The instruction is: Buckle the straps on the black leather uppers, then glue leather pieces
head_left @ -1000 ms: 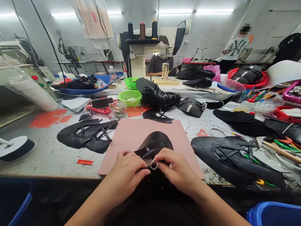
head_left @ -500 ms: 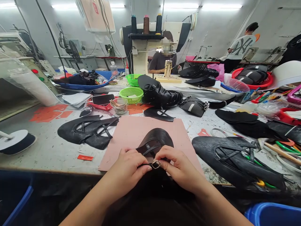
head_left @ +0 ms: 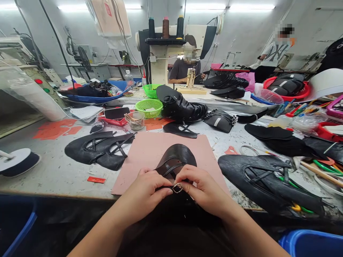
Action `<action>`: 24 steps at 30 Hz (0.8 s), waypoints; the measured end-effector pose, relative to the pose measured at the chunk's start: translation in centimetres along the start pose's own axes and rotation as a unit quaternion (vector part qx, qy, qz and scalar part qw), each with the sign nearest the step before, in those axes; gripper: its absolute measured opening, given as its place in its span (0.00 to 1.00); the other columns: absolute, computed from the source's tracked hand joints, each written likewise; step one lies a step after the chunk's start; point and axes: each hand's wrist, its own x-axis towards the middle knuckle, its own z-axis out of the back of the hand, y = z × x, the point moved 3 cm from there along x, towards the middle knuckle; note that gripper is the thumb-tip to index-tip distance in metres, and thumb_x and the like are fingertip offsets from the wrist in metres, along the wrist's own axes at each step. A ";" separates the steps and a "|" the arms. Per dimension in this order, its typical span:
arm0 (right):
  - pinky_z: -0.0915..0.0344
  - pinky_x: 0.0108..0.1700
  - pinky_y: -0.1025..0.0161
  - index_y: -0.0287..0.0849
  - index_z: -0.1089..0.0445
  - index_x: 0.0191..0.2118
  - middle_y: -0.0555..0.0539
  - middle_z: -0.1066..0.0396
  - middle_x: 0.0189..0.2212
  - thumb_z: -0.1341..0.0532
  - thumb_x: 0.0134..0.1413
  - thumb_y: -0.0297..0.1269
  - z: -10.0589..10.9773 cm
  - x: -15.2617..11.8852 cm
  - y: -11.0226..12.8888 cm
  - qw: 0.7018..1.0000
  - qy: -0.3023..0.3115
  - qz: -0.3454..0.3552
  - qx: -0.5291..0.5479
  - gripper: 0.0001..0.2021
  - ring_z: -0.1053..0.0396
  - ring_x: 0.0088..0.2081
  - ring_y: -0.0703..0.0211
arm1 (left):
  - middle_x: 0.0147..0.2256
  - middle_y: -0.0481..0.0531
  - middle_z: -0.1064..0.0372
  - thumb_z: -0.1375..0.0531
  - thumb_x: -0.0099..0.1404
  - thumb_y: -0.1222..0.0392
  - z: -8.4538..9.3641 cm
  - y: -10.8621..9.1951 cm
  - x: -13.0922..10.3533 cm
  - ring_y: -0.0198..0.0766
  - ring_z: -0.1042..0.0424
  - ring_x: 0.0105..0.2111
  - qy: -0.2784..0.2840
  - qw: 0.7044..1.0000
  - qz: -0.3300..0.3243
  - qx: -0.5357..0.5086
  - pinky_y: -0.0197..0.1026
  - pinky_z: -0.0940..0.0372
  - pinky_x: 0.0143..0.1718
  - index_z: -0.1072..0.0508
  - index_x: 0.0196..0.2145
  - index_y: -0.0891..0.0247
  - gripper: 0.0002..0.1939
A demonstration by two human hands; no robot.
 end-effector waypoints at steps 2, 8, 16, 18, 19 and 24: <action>0.39 0.36 0.65 0.43 0.32 0.31 0.51 0.35 0.28 0.45 0.53 0.23 -0.1 0.1 0.0 1.000 0.003 0.001 0.005 0.09 0.36 0.33 0.62 | 0.29 0.44 0.27 0.44 0.61 0.62 0.0 0.0 0.0 0.36 0.33 0.32 -0.011 1.000 -0.006 -0.007 0.43 0.47 0.44 0.25 0.33 0.55 0.08; 0.39 0.34 0.64 0.43 0.36 0.37 0.48 0.35 0.33 0.46 0.55 0.31 -0.1 -0.7 0.2 0.993 -0.116 -0.007 -0.001 0.04 0.37 0.33 0.61 | 0.26 0.47 0.30 0.45 0.59 0.64 0.0 0.2 -0.2 0.37 0.34 0.30 -0.116 0.990 0.017 -0.076 0.42 0.42 0.40 0.26 0.27 0.60 0.07; 0.44 0.30 0.63 0.43 0.45 0.28 0.50 0.41 0.28 0.45 0.55 0.34 -1.5 -2.2 0.5 0.993 -0.113 -0.022 -0.037 0.07 0.42 0.30 0.60 | 0.28 0.49 0.34 0.46 0.60 0.60 -1.1 -0.1 -0.6 0.37 0.33 0.31 -0.201 0.966 0.046 -0.155 0.38 0.38 0.34 0.29 0.26 0.61 0.08; 0.43 0.33 0.63 0.44 0.46 0.28 0.49 0.41 0.30 0.47 0.56 0.34 -1.6 -2.3 0.5 0.993 -0.121 0.001 -0.001 0.07 0.41 0.32 0.60 | 0.30 0.48 0.35 0.44 0.58 0.61 -1.1 -0.5 -0.8 0.36 0.33 0.34 -0.229 0.961 0.018 -0.157 0.35 0.37 0.36 0.30 0.24 0.61 0.07; 0.42 0.34 0.63 0.44 0.46 0.29 0.49 0.42 0.31 0.47 0.56 0.34 -1.6 -2.3 0.5 0.992 -0.126 0.010 0.015 0.07 0.41 0.32 0.61 | 0.31 0.48 0.34 0.44 0.58 0.62 -1.1 -0.8 -0.9 0.36 0.33 0.35 -0.241 0.958 0.002 -0.158 0.34 0.37 0.37 0.30 0.23 0.61 0.07; 0.42 0.33 0.64 0.43 0.46 0.27 0.50 0.42 0.30 0.47 0.55 0.31 -1.4 -2.3 0.7 0.983 -0.173 0.037 0.052 0.07 0.42 0.32 0.62 | 0.33 0.47 0.30 0.45 0.60 0.64 -2.1 -1.1 -1.4 0.34 0.31 0.35 -0.282 0.937 -0.036 -0.204 0.32 0.38 0.38 0.29 0.25 0.60 0.07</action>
